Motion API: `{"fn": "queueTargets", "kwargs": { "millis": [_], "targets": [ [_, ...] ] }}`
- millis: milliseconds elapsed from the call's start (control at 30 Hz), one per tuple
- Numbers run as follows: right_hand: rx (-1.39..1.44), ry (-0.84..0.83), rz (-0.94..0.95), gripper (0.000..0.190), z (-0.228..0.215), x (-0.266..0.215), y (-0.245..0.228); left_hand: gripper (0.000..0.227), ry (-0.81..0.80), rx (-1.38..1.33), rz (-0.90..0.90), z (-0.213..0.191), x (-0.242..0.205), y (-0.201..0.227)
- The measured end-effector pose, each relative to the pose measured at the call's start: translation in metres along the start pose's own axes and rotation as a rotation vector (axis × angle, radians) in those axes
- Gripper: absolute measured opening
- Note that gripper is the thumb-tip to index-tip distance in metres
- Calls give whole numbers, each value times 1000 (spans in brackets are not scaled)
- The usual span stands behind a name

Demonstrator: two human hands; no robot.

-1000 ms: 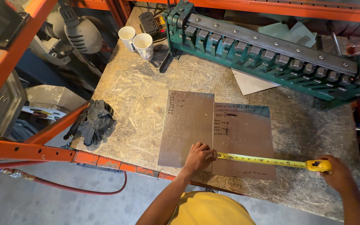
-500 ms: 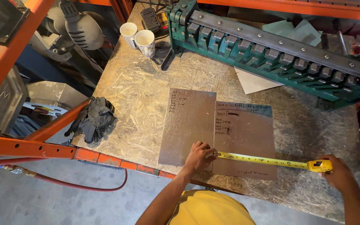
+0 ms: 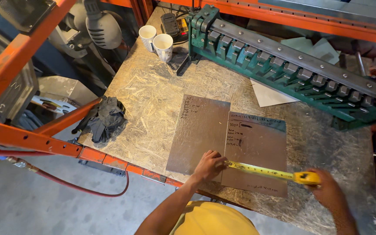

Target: The person repeatedly measures two metal sheets on a workbench using a yellow tape measure. They extend and retract the tape measure across the sheets multiple times, checking dimensions without marking or cutting the material.

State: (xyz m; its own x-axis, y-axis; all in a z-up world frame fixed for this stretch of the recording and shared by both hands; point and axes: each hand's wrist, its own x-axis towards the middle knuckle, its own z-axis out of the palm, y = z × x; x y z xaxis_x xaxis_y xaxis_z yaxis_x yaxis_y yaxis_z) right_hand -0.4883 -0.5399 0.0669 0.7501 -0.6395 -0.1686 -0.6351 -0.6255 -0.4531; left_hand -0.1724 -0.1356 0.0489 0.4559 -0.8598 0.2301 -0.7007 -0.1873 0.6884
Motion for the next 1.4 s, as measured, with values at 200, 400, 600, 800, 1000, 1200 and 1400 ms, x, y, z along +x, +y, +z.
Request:
{"fn": "queueTargets", "kwargs": {
  "millis": [200, 400, 600, 800, 1000, 1200, 1400],
  "targets": [
    [146, -87, -116, 68, 15, -14, -147, 31, 98, -82, 34, -2, 17, 18],
    [291, -175, -175, 74, 54, -21, -237, 37, 56, -55, 62, 0, 13, 26],
    [537, -268, -122, 72, 67, -23, -275, 31, 38, -141, -76, -36, -11, 39],
    [702, -178, 22, 77, 99, -15, -280, 19, -42, -118, -362, -17, -19, 6],
    [523, -64, -4, 48, 112, 2, -290, 28, -57, -184, -599, -2, -8, -18],
    [554, -107, -26, 35, 90, -9, -293, 29, -28, -232, -644, -41, -5, 11],
    [386, 169, -66, 35, 69, -8, -236, 29, 257, -30, -456, -60, -20, -40]
  ]
}}
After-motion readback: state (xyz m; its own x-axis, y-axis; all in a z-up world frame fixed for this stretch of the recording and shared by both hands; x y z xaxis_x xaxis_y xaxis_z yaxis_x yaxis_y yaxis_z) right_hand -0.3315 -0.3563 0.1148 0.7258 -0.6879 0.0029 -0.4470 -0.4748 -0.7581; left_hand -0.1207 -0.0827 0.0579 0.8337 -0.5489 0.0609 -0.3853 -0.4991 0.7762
